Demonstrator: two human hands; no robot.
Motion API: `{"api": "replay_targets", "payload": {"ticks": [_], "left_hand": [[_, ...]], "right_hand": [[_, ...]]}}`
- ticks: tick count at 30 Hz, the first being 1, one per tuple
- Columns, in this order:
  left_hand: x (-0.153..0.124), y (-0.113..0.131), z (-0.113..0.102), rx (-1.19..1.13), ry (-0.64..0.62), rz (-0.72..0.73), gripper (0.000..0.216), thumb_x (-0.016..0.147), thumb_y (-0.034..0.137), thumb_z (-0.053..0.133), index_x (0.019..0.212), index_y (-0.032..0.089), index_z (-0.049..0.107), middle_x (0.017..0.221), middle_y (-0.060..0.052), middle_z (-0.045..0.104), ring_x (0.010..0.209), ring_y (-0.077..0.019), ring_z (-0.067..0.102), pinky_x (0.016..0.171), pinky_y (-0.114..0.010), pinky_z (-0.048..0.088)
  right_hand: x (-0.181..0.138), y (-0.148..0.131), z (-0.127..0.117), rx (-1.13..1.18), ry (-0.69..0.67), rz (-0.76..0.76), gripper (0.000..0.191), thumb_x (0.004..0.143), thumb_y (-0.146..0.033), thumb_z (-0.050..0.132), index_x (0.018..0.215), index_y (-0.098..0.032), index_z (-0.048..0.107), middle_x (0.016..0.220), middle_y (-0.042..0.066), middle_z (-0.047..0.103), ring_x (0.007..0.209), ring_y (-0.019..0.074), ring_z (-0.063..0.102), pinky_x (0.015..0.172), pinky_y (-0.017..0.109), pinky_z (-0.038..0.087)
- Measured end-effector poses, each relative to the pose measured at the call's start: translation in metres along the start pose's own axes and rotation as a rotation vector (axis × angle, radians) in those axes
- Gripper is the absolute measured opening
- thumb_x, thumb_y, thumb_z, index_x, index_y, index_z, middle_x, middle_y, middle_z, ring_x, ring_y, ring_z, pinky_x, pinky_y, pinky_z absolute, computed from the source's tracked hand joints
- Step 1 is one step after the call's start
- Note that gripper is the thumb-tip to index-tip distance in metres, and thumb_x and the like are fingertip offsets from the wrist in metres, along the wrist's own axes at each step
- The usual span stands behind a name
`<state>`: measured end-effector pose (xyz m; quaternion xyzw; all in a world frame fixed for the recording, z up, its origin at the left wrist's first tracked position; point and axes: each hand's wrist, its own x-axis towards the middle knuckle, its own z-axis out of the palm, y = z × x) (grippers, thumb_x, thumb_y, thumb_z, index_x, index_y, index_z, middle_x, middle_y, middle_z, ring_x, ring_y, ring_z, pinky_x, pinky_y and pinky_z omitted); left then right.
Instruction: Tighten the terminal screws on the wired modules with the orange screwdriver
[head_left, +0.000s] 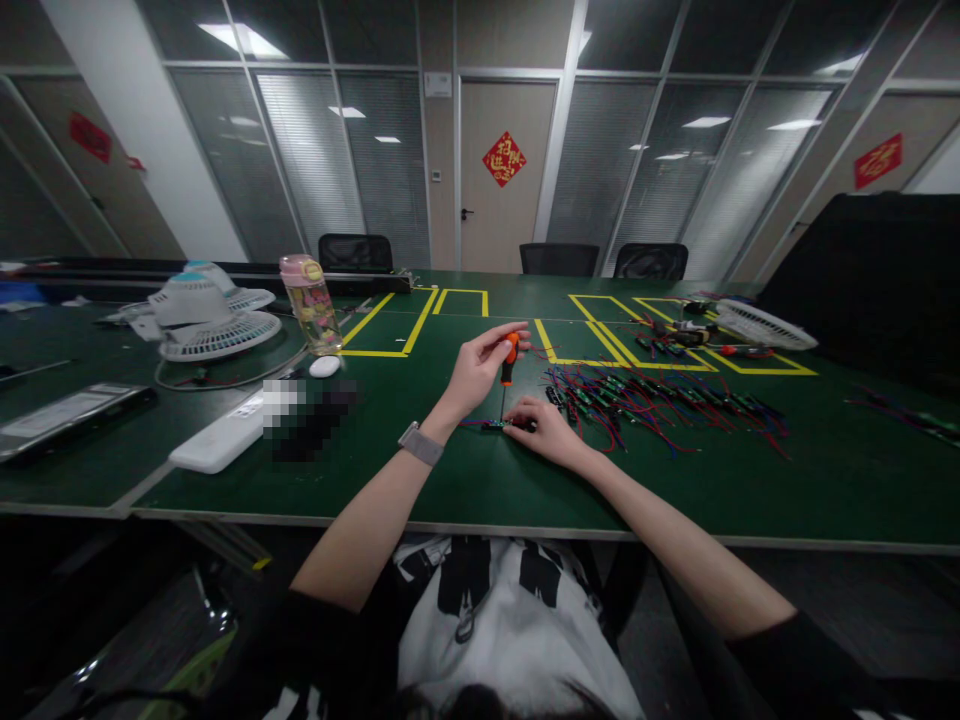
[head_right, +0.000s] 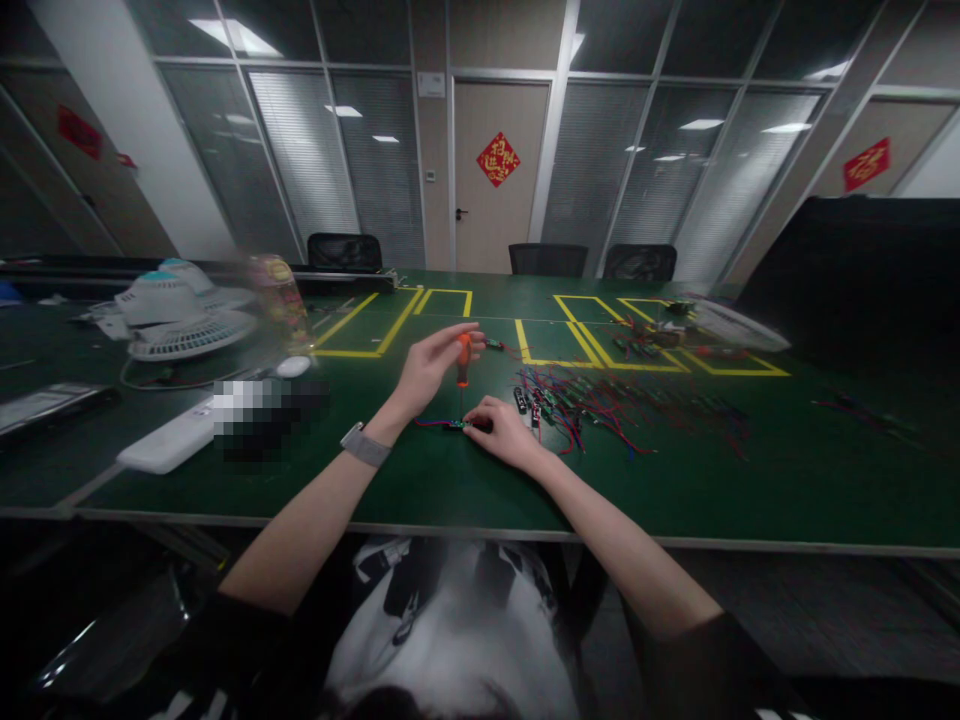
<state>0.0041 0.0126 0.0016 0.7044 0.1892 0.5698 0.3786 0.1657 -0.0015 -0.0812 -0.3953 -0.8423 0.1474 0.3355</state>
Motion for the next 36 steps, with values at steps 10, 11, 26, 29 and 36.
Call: {"api": "replay_targets", "payload": {"ticks": [10, 11, 26, 29, 36], "left_hand": [[-0.0037, 0.0013, -0.0007, 0.327, 0.141, 0.129, 0.019, 0.087, 0.029, 0.056, 0.100, 0.021, 0.067, 0.107, -0.007, 0.060, 0.099, -0.0162, 0.058, 0.083, -0.028, 0.050], [-0.0033, 0.0020, -0.0009, 0.292, 0.111, 0.118, 0.023, 0.090, 0.029, 0.050, 0.104, 0.021, 0.067, 0.111, -0.008, 0.060, 0.104, -0.0172, 0.058, 0.086, -0.029, 0.050], [-0.0021, 0.0021, -0.0024, 0.255, 0.130, 0.104, 0.020, 0.085, 0.031, 0.058, 0.098, 0.020, 0.068, 0.108, -0.007, 0.061, 0.099, -0.0156, 0.060, 0.084, -0.028, 0.049], [-0.0005, 0.0040, -0.0045, 0.060, 0.024, 0.019, 0.028, 0.091, 0.030, 0.047, 0.111, 0.020, 0.064, 0.116, -0.009, 0.063, 0.102, -0.0175, 0.062, 0.087, -0.033, 0.050], [-0.0005, -0.0006, -0.0020, 0.084, 0.204, -0.029, 0.022, 0.077, 0.030, 0.067, 0.095, 0.017, 0.068, 0.090, -0.004, 0.069, 0.074, -0.0119, 0.062, 0.069, -0.025, 0.052]], "right_hand": [[0.0003, -0.0007, 0.0001, -0.014, 0.005, -0.003, 0.010, 0.079, -0.019, 0.064, 0.085, -0.015, 0.071, 0.079, 0.004, 0.059, 0.068, 0.0134, 0.057, 0.065, 0.026, 0.046], [0.0003, -0.0009, 0.0001, -0.018, 0.005, -0.003, 0.010, 0.079, -0.019, 0.064, 0.085, -0.015, 0.071, 0.079, 0.004, 0.059, 0.068, 0.0134, 0.057, 0.065, 0.026, 0.046], [0.0003, -0.0027, -0.0016, -0.023, -0.006, 0.008, 0.010, 0.079, -0.019, 0.064, 0.085, -0.015, 0.071, 0.080, 0.004, 0.059, 0.069, 0.0138, 0.057, 0.065, 0.026, 0.045], [0.0003, -0.0026, -0.0012, -0.021, -0.003, 0.008, 0.010, 0.079, -0.020, 0.064, 0.085, -0.015, 0.071, 0.079, 0.004, 0.059, 0.069, 0.0140, 0.057, 0.065, 0.026, 0.045], [-0.0001, -0.0001, -0.0001, -0.011, 0.002, 0.001, 0.010, 0.079, -0.021, 0.064, 0.084, -0.016, 0.071, 0.079, 0.003, 0.059, 0.068, 0.0135, 0.057, 0.065, 0.026, 0.046]]}}
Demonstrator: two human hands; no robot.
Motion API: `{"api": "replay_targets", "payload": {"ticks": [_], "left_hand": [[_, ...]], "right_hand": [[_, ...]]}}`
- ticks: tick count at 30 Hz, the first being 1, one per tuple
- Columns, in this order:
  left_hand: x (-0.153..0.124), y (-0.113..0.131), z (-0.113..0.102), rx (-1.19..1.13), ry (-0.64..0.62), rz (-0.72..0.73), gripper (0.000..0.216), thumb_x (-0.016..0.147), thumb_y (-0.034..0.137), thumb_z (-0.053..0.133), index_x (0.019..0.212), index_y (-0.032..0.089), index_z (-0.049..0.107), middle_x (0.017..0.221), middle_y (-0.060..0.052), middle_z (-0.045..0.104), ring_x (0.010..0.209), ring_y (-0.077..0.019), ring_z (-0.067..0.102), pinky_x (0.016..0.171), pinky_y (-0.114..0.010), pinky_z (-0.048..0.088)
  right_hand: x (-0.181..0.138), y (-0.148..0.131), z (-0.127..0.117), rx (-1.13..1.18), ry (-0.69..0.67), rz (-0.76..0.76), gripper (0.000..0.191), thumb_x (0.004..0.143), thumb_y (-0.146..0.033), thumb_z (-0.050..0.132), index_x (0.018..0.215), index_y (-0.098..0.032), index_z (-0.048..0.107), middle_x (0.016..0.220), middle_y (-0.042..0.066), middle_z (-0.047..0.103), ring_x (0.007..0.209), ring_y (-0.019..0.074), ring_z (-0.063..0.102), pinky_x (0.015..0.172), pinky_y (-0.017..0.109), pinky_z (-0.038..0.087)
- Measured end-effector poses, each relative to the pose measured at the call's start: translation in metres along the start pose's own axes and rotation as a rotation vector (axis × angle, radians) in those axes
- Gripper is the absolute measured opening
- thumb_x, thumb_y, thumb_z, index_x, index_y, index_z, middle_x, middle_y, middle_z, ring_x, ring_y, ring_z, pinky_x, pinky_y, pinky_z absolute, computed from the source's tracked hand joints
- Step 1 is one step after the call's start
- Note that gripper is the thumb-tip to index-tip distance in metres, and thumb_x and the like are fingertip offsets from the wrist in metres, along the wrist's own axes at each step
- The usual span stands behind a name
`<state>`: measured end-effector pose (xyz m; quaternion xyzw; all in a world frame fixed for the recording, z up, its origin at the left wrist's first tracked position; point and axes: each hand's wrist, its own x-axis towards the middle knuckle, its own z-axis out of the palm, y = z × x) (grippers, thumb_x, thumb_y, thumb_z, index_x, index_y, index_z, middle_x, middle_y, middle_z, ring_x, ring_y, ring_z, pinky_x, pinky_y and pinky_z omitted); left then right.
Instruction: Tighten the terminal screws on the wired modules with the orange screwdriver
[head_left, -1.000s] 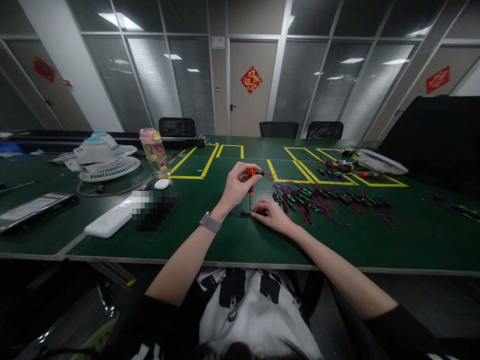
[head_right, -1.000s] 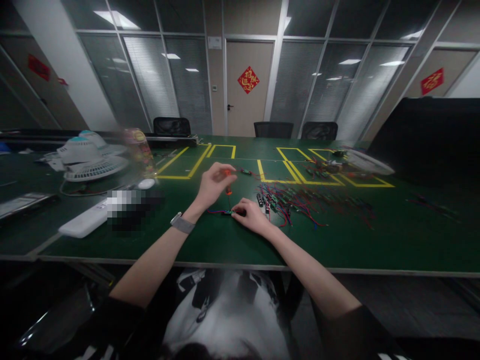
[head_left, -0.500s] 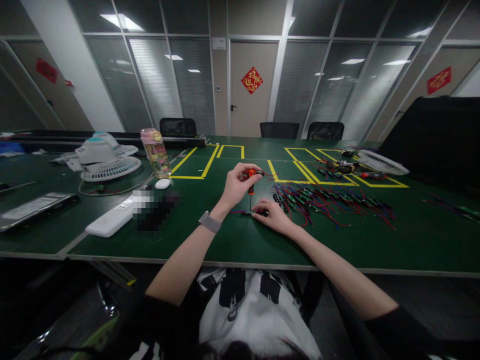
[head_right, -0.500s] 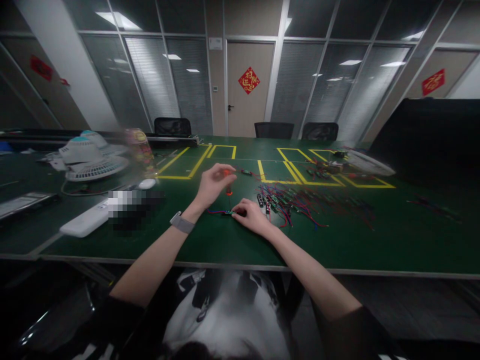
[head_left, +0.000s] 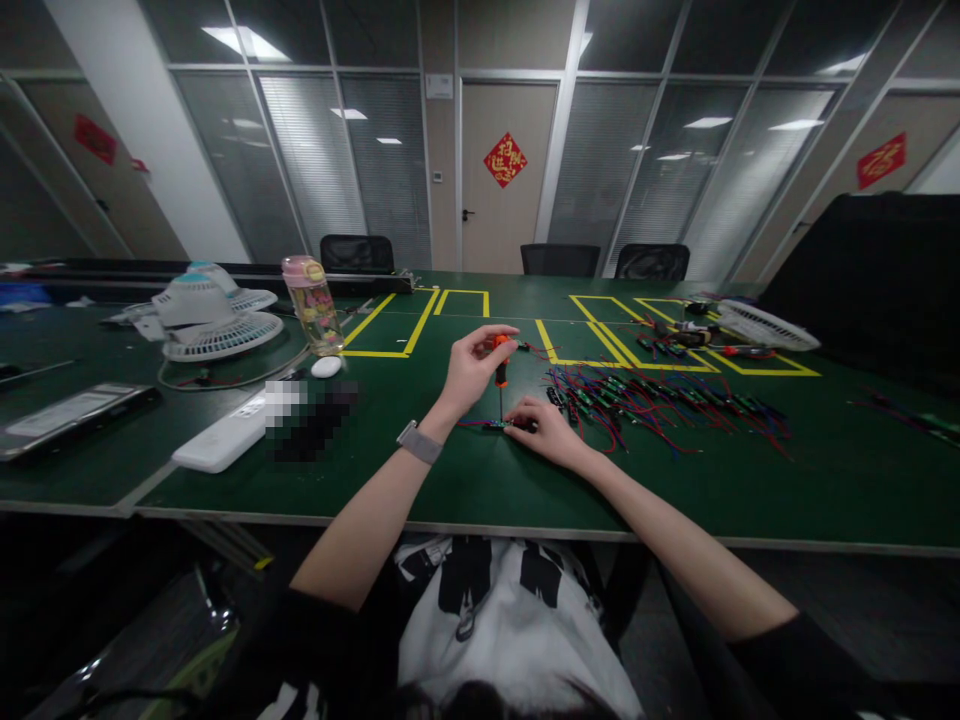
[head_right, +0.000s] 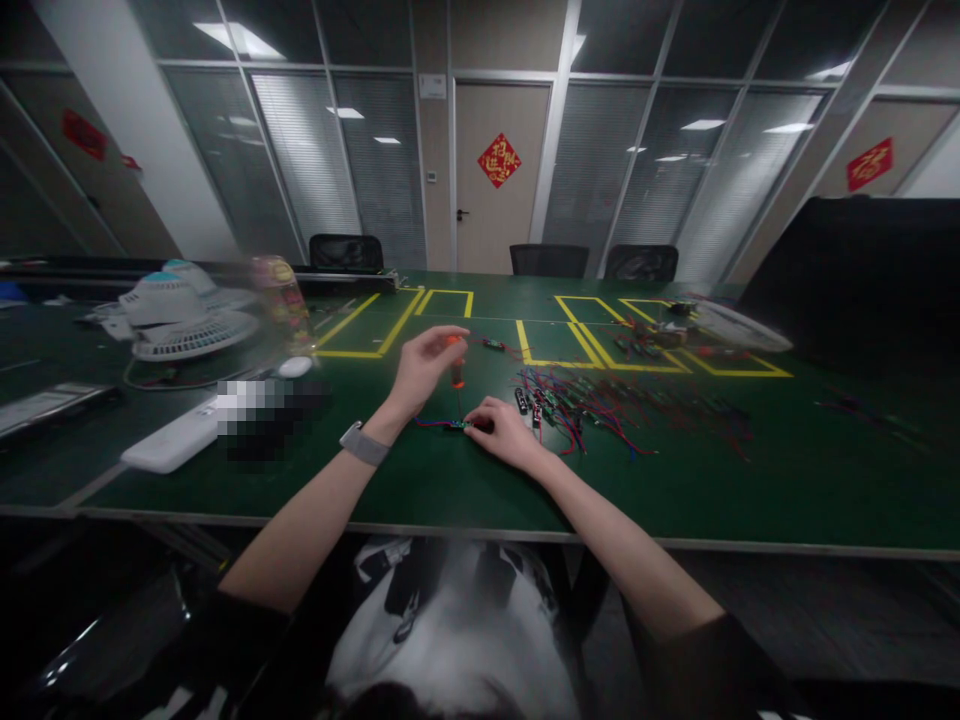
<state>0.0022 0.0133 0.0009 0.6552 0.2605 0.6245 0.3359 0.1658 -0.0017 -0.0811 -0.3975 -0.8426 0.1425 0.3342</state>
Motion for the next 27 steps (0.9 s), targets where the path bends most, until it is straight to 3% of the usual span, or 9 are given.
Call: {"api": "replay_targets", "payload": {"ticks": [3, 7, 10, 13, 18, 21, 24, 27], "left_hand": [[-0.0021, -0.0002, 0.0012, 0.162, 0.095, 0.070, 0.019, 0.081, 0.031, 0.063, 0.094, 0.018, 0.069, 0.095, -0.005, 0.066, 0.080, -0.0128, 0.062, 0.070, -0.024, 0.050], [-0.0016, 0.0013, 0.0007, 0.151, -0.019, 0.109, 0.026, 0.091, 0.029, 0.048, 0.108, 0.022, 0.066, 0.114, -0.007, 0.064, 0.103, -0.0170, 0.060, 0.085, -0.029, 0.050], [0.0002, -0.0015, 0.0019, -0.059, -0.135, 0.007, 0.031, 0.091, 0.030, 0.047, 0.117, 0.020, 0.061, 0.117, -0.009, 0.064, 0.098, -0.0181, 0.064, 0.083, -0.032, 0.053], [0.0005, -0.0067, 0.0036, -0.136, -0.101, -0.042, 0.032, 0.088, 0.031, 0.052, 0.117, 0.018, 0.059, 0.107, -0.009, 0.067, 0.088, -0.0158, 0.066, 0.078, -0.031, 0.055], [-0.0037, -0.0051, 0.0023, 0.221, 0.091, 0.122, 0.020, 0.078, 0.032, 0.067, 0.093, 0.019, 0.067, 0.092, -0.004, 0.062, 0.081, -0.0125, 0.060, 0.071, -0.023, 0.051], [-0.0056, 0.0003, 0.0013, 0.333, 0.059, 0.191, 0.021, 0.086, 0.034, 0.058, 0.100, 0.022, 0.068, 0.101, -0.005, 0.060, 0.091, -0.0139, 0.060, 0.078, -0.024, 0.050], [-0.0047, 0.0014, 0.0023, 0.163, -0.056, 0.124, 0.030, 0.093, 0.031, 0.044, 0.116, 0.023, 0.062, 0.119, -0.008, 0.060, 0.106, -0.0173, 0.060, 0.086, -0.029, 0.050], [-0.0025, -0.0015, 0.0040, -0.096, -0.126, -0.004, 0.035, 0.093, 0.030, 0.043, 0.124, 0.020, 0.056, 0.127, -0.011, 0.058, 0.107, -0.0203, 0.062, 0.086, -0.034, 0.052]], "right_hand": [[0.0000, -0.0005, -0.0005, 0.003, -0.003, 0.003, 0.010, 0.079, -0.020, 0.063, 0.084, -0.016, 0.071, 0.079, 0.004, 0.059, 0.068, 0.0136, 0.057, 0.065, 0.026, 0.046], [0.0003, -0.0013, -0.0009, 0.003, 0.000, -0.007, 0.010, 0.079, -0.019, 0.063, 0.084, -0.016, 0.071, 0.078, 0.003, 0.059, 0.068, 0.0135, 0.056, 0.065, 0.026, 0.046], [0.0003, -0.0015, -0.0010, 0.007, 0.002, -0.009, 0.009, 0.079, -0.019, 0.063, 0.084, -0.016, 0.071, 0.077, 0.003, 0.058, 0.067, 0.0133, 0.056, 0.065, 0.026, 0.046], [0.0002, -0.0018, -0.0012, 0.009, -0.002, -0.010, 0.009, 0.079, -0.019, 0.063, 0.083, -0.016, 0.070, 0.077, 0.003, 0.058, 0.068, 0.0134, 0.056, 0.066, 0.026, 0.046], [0.0003, -0.0013, -0.0010, 0.003, -0.003, -0.003, 0.009, 0.079, -0.019, 0.063, 0.083, -0.015, 0.070, 0.078, 0.004, 0.058, 0.068, 0.0138, 0.056, 0.065, 0.026, 0.045], [0.0007, -0.0004, -0.0005, 0.002, -0.003, -0.007, 0.010, 0.079, -0.019, 0.064, 0.085, -0.015, 0.070, 0.078, 0.003, 0.058, 0.068, 0.0140, 0.057, 0.065, 0.026, 0.045], [0.0008, -0.0004, -0.0002, 0.002, -0.001, -0.007, 0.010, 0.079, -0.019, 0.064, 0.085, -0.016, 0.070, 0.078, 0.003, 0.058, 0.069, 0.0139, 0.057, 0.065, 0.026, 0.045], [0.0006, -0.0007, -0.0002, 0.010, -0.002, 0.002, 0.010, 0.079, -0.019, 0.064, 0.085, -0.015, 0.071, 0.079, 0.003, 0.059, 0.068, 0.0137, 0.057, 0.065, 0.026, 0.046]]}}
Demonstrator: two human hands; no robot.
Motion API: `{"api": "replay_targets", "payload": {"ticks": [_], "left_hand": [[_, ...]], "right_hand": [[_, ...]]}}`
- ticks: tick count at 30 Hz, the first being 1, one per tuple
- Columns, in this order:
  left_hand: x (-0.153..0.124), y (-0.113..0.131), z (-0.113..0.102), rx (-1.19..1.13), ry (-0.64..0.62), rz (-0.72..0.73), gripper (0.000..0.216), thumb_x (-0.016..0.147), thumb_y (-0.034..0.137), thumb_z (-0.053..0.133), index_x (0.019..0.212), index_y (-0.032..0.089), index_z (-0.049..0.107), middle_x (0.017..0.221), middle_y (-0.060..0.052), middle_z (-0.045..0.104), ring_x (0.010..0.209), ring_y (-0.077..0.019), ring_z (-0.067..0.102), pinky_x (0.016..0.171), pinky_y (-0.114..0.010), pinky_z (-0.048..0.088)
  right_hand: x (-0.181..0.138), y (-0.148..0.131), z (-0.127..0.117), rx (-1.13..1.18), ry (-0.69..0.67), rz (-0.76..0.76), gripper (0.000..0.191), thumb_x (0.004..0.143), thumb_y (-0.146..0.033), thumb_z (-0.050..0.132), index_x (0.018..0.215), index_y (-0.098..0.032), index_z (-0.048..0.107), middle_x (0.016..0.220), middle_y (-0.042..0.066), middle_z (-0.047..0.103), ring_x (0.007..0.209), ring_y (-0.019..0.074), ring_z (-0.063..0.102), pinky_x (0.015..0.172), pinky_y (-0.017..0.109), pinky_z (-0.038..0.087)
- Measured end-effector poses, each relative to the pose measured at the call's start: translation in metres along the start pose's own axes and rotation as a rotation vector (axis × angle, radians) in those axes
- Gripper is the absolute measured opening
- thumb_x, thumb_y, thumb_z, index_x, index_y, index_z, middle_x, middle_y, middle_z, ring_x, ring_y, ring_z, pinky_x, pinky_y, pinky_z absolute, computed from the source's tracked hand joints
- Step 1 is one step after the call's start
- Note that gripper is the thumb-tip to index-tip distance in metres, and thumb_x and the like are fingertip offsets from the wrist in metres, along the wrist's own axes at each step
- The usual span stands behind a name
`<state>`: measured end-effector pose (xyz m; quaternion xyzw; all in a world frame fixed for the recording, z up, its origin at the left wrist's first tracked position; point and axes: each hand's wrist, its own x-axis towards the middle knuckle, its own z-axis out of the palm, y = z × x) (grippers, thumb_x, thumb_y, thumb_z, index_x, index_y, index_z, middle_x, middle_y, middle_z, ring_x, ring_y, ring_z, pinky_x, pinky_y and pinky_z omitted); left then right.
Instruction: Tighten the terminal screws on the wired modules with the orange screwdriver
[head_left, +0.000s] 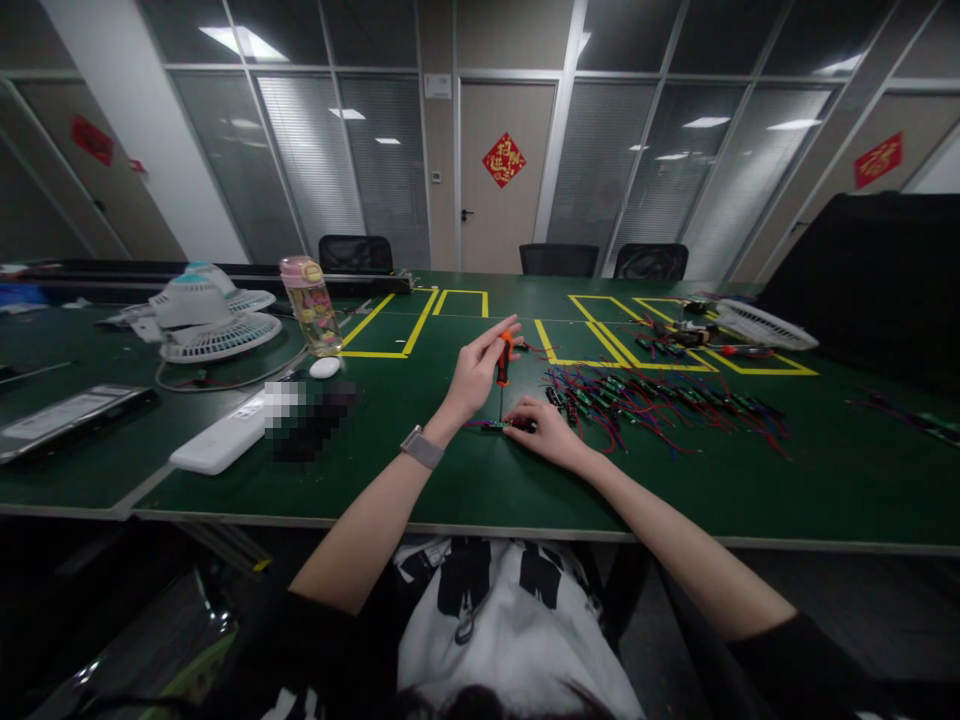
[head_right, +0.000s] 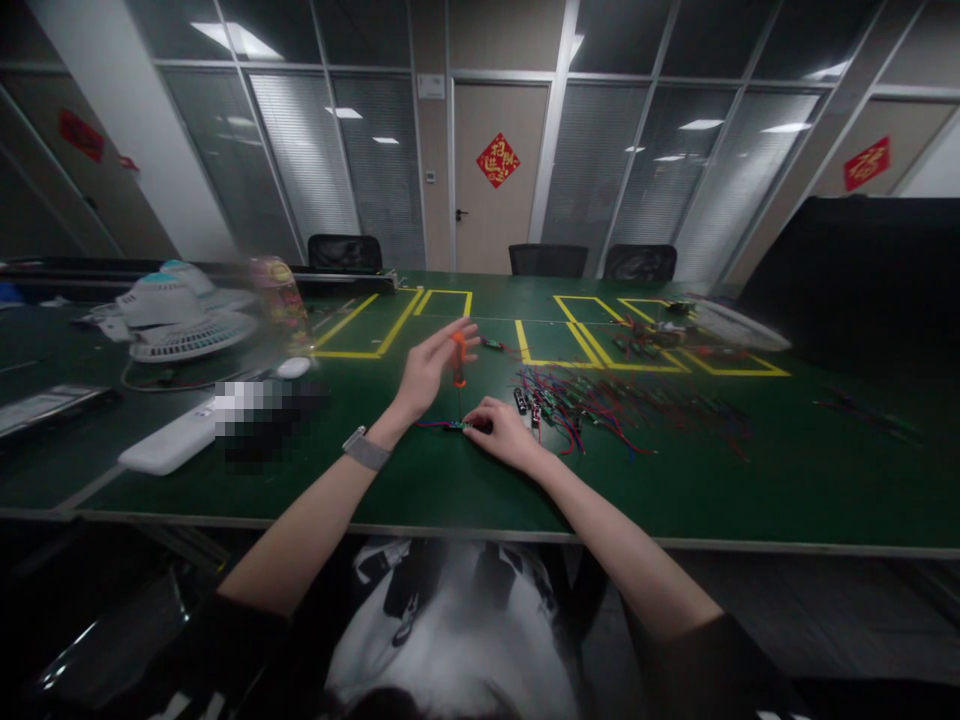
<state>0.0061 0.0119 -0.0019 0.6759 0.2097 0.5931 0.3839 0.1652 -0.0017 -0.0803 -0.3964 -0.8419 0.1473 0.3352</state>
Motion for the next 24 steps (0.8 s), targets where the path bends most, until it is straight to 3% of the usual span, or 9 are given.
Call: {"api": "replay_targets", "payload": {"ticks": [3, 7, 10, 12, 14, 18, 21, 24], "left_hand": [[0.0013, -0.0022, 0.0000, -0.080, 0.010, -0.033, 0.036, 0.090, 0.031, 0.050, 0.123, 0.018, 0.057, 0.120, -0.011, 0.063, 0.098, -0.0193, 0.065, 0.084, -0.035, 0.054], [0.0005, -0.0017, -0.0011, 0.118, 0.098, 0.035, 0.027, 0.079, 0.027, 0.066, 0.104, 0.019, 0.066, 0.093, -0.004, 0.067, 0.078, -0.0124, 0.063, 0.071, -0.026, 0.053], [-0.0013, 0.0000, -0.0019, 0.318, 0.187, 0.129, 0.019, 0.073, 0.027, 0.072, 0.090, 0.019, 0.069, 0.092, -0.003, 0.061, 0.080, -0.0113, 0.058, 0.070, -0.022, 0.049], [-0.0020, 0.0015, -0.0023, 0.367, 0.181, 0.153, 0.019, 0.077, 0.029, 0.069, 0.094, 0.021, 0.070, 0.098, -0.004, 0.059, 0.086, -0.0125, 0.058, 0.076, -0.024, 0.049], [-0.0016, 0.0025, -0.0026, 0.314, 0.124, 0.134, 0.022, 0.086, 0.029, 0.057, 0.104, 0.022, 0.068, 0.109, -0.007, 0.059, 0.096, -0.0149, 0.059, 0.083, -0.026, 0.048], [0.0017, 0.0004, -0.0033, -0.026, -0.006, 0.017, 0.031, 0.092, 0.026, 0.045, 0.118, 0.021, 0.060, 0.124, -0.009, 0.059, 0.105, -0.0189, 0.061, 0.088, -0.034, 0.050], [0.0030, -0.0026, -0.0033, -0.129, 0.012, -0.018, 0.032, 0.089, 0.026, 0.050, 0.119, 0.018, 0.059, 0.117, -0.010, 0.063, 0.095, -0.0175, 0.065, 0.085, -0.035, 0.052], [0.0015, -0.0025, -0.0026, -0.003, 0.090, 0.017, 0.028, 0.083, 0.027, 0.061, 0.108, 0.017, 0.064, 0.099, -0.007, 0.068, 0.081, -0.0139, 0.064, 0.074, -0.029, 0.054]], "right_hand": [[-0.0004, 0.0007, 0.0003, 0.004, 0.001, -0.002, 0.009, 0.079, -0.019, 0.064, 0.085, -0.015, 0.070, 0.079, 0.004, 0.059, 0.068, 0.0137, 0.057, 0.065, 0.026, 0.046], [-0.0006, 0.0029, 0.0013, 0.001, 0.001, -0.011, 0.010, 0.079, -0.020, 0.063, 0.085, -0.015, 0.070, 0.079, 0.003, 0.058, 0.068, 0.0134, 0.056, 0.065, 0.026, 0.045], [-0.0003, 0.0033, 0.0015, -0.006, -0.001, -0.007, 0.010, 0.079, -0.020, 0.063, 0.085, -0.015, 0.071, 0.078, 0.003, 0.058, 0.067, 0.0132, 0.056, 0.064, 0.025, 0.045], [0.0000, 0.0030, 0.0013, -0.010, 0.002, -0.007, 0.011, 0.079, -0.020, 0.064, 0.085, -0.015, 0.071, 0.078, 0.004, 0.058, 0.068, 0.0134, 0.056, 0.064, 0.025, 0.045], [0.0002, 0.0027, 0.0012, -0.009, 0.004, -0.009, 0.011, 0.079, -0.020, 0.064, 0.085, -0.015, 0.071, 0.079, 0.004, 0.058, 0.068, 0.0136, 0.057, 0.064, 0.025, 0.045], [-0.0001, 0.0028, 0.0014, 0.001, 0.000, -0.008, 0.010, 0.079, -0.020, 0.064, 0.085, -0.015, 0.070, 0.079, 0.003, 0.058, 0.068, 0.0134, 0.057, 0.063, 0.025, 0.045], [-0.0002, 0.0023, 0.0016, 0.003, 0.001, 0.000, 0.009, 0.079, -0.019, 0.064, 0.084, -0.015, 0.070, 0.078, 0.003, 0.058, 0.068, 0.0135, 0.056, 0.064, 0.025, 0.045], [-0.0003, 0.0011, 0.0011, 0.002, 0.000, 0.000, 0.009, 0.079, -0.019, 0.063, 0.084, -0.015, 0.070, 0.079, 0.003, 0.058, 0.068, 0.0134, 0.056, 0.065, 0.026, 0.045]]}}
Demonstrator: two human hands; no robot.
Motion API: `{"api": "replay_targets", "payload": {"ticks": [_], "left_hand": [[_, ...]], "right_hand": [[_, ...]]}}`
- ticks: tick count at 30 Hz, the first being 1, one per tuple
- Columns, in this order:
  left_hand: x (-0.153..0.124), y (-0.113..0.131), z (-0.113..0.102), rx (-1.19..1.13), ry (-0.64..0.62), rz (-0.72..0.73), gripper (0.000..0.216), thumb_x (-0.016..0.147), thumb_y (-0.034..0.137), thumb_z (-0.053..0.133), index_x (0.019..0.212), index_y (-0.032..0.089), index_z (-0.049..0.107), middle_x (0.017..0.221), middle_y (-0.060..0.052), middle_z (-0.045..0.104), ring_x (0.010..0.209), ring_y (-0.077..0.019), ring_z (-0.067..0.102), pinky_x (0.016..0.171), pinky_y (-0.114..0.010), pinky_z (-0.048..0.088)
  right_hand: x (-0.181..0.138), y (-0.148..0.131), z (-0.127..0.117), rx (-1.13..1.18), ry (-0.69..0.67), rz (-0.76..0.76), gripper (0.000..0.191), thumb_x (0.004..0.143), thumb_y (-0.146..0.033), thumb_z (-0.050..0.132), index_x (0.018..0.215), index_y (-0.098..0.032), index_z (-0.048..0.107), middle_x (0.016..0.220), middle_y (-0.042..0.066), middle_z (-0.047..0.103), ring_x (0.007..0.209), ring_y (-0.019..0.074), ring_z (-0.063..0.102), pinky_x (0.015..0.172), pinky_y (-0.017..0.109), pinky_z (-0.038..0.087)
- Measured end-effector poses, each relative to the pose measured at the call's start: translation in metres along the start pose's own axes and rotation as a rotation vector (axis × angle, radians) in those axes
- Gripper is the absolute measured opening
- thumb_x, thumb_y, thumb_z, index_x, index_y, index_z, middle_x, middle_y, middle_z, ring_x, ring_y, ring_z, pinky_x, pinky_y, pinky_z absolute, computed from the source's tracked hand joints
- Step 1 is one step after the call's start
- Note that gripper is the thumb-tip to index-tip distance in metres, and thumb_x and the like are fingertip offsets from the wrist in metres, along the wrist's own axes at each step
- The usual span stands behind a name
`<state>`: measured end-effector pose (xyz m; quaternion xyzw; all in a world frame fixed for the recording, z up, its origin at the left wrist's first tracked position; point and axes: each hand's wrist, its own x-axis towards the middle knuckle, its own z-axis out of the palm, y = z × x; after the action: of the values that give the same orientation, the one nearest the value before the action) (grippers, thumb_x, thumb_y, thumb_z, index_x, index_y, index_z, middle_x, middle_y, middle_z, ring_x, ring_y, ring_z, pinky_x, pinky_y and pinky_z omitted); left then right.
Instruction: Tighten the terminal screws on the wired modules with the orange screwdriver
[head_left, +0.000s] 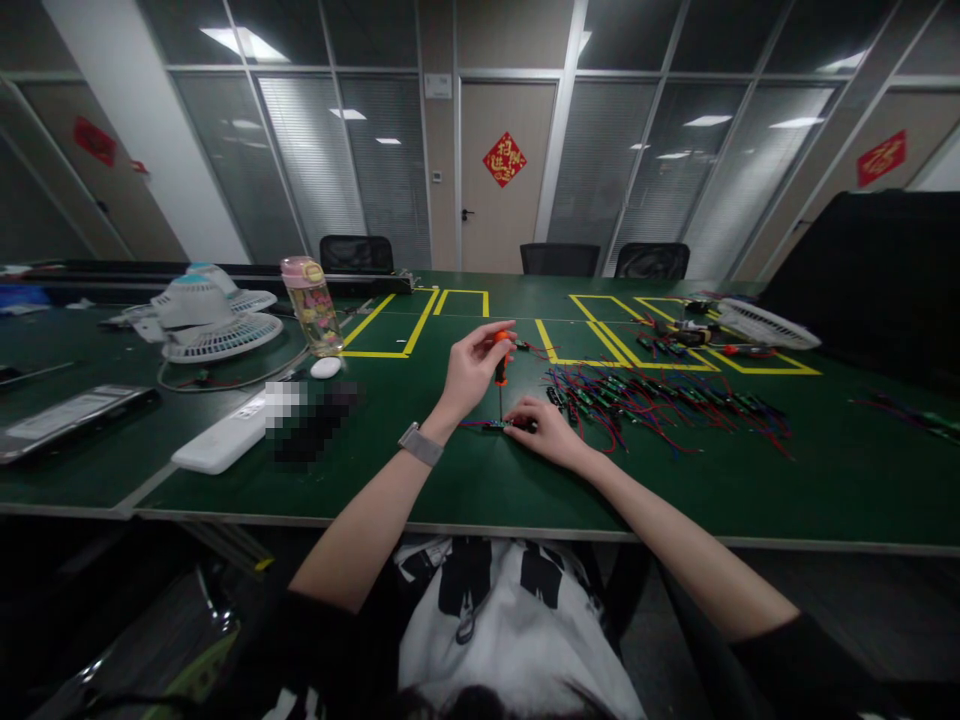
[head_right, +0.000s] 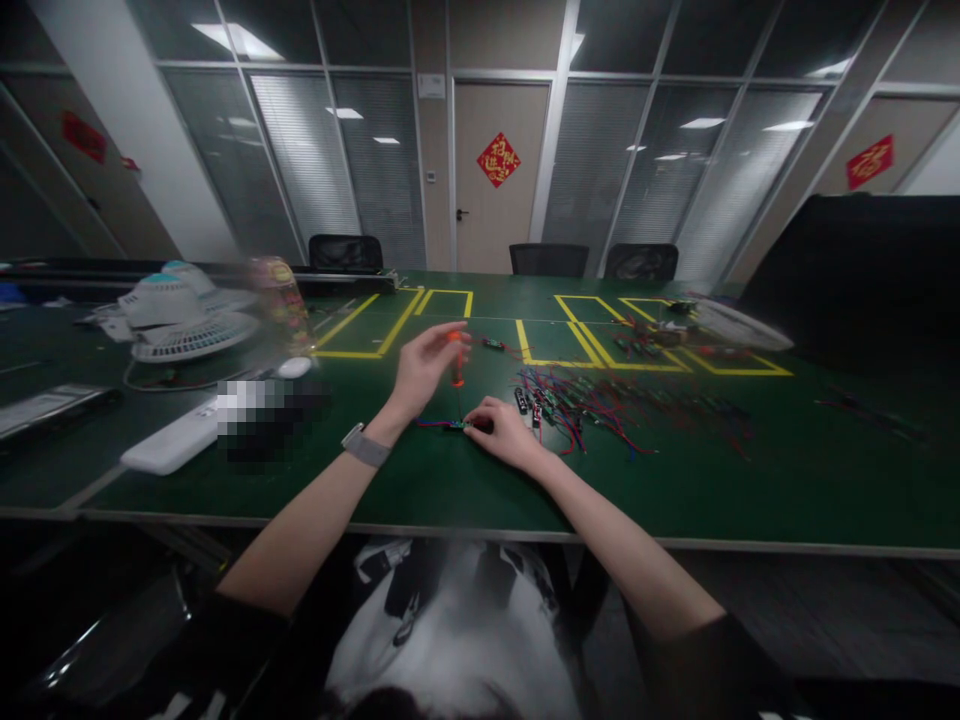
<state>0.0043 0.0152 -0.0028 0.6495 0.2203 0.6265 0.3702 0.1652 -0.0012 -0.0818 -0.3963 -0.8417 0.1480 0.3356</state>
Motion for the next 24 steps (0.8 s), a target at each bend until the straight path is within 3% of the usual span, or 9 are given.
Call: {"api": "replay_targets", "payload": {"ticks": [2, 5, 10, 12, 15, 20, 24], "left_hand": [[-0.0018, 0.0020, 0.0006, 0.131, 0.039, 0.055, 0.023, 0.078, 0.028, 0.067, 0.098, 0.017, 0.067, 0.094, -0.005, 0.067, 0.080, -0.0130, 0.062, 0.071, -0.025, 0.052], [-0.0034, 0.0050, 0.0009, 0.246, 0.045, 0.117, 0.019, 0.080, 0.030, 0.065, 0.096, 0.019, 0.069, 0.101, -0.006, 0.063, 0.089, -0.0139, 0.061, 0.074, -0.023, 0.050], [0.0004, 0.0020, -0.0018, 0.030, -0.093, 0.032, 0.028, 0.091, 0.026, 0.048, 0.113, 0.022, 0.064, 0.118, -0.008, 0.063, 0.110, -0.0189, 0.059, 0.091, -0.032, 0.048], [0.0019, -0.0006, -0.0028, -0.125, -0.115, -0.026, 0.030, 0.090, 0.027, 0.049, 0.117, 0.021, 0.062, 0.122, -0.009, 0.061, 0.107, -0.0205, 0.062, 0.090, -0.036, 0.049], [0.0022, -0.0017, -0.0027, -0.179, -0.080, -0.057, 0.031, 0.086, 0.029, 0.056, 0.114, 0.019, 0.062, 0.116, -0.010, 0.065, 0.098, -0.0195, 0.065, 0.086, -0.037, 0.052], [0.0013, 0.0022, -0.0016, 0.062, 0.025, 0.012, 0.021, 0.073, 0.026, 0.071, 0.093, 0.017, 0.069, 0.091, -0.004, 0.069, 0.078, -0.0127, 0.063, 0.072, -0.026, 0.051], [0.0019, 0.0036, -0.0036, 0.192, 0.067, 0.047, 0.016, 0.077, 0.030, 0.068, 0.088, 0.018, 0.070, 0.094, -0.004, 0.066, 0.084, -0.0136, 0.062, 0.071, -0.024, 0.049]], "right_hand": [[0.0000, -0.0007, -0.0005, -0.006, 0.003, -0.006, 0.012, 0.079, -0.020, 0.064, 0.088, -0.016, 0.069, 0.078, 0.003, 0.057, 0.068, 0.0136, 0.056, 0.065, 0.026, 0.045], [-0.0001, -0.0011, -0.0009, -0.011, 0.014, -0.012, 0.014, 0.080, -0.022, 0.064, 0.092, -0.017, 0.068, 0.078, 0.002, 0.057, 0.068, 0.0139, 0.056, 0.065, 0.026, 0.045], [-0.0003, -0.0008, -0.0003, 0.006, 0.013, -0.005, 0.007, 0.080, -0.019, 0.062, 0.085, -0.016, 0.066, 0.080, 0.003, 0.058, 0.068, 0.0133, 0.056, 0.064, 0.025, 0.045], [-0.0004, -0.0008, 0.0001, 0.013, 0.013, -0.006, 0.006, 0.079, -0.018, 0.063, 0.084, -0.016, 0.065, 0.079, 0.003, 0.058, 0.068, 0.0132, 0.056, 0.064, 0.025, 0.045], [-0.0004, -0.0008, 0.0006, 0.023, 0.016, -0.008, 0.005, 0.079, -0.018, 0.062, 0.083, -0.016, 0.064, 0.078, 0.002, 0.058, 0.067, 0.0132, 0.055, 0.064, 0.026, 0.045], [0.0000, 0.0008, 0.0014, 0.026, 0.018, -0.017, 0.004, 0.080, -0.018, 0.061, 0.083, -0.016, 0.064, 0.076, 0.002, 0.057, 0.067, 0.0130, 0.055, 0.063, 0.025, 0.044], [0.0003, 0.0017, 0.0013, 0.034, 0.020, -0.022, 0.004, 0.080, -0.018, 0.061, 0.083, -0.016, 0.064, 0.077, 0.002, 0.057, 0.068, 0.0133, 0.055, 0.064, 0.026, 0.044]]}}
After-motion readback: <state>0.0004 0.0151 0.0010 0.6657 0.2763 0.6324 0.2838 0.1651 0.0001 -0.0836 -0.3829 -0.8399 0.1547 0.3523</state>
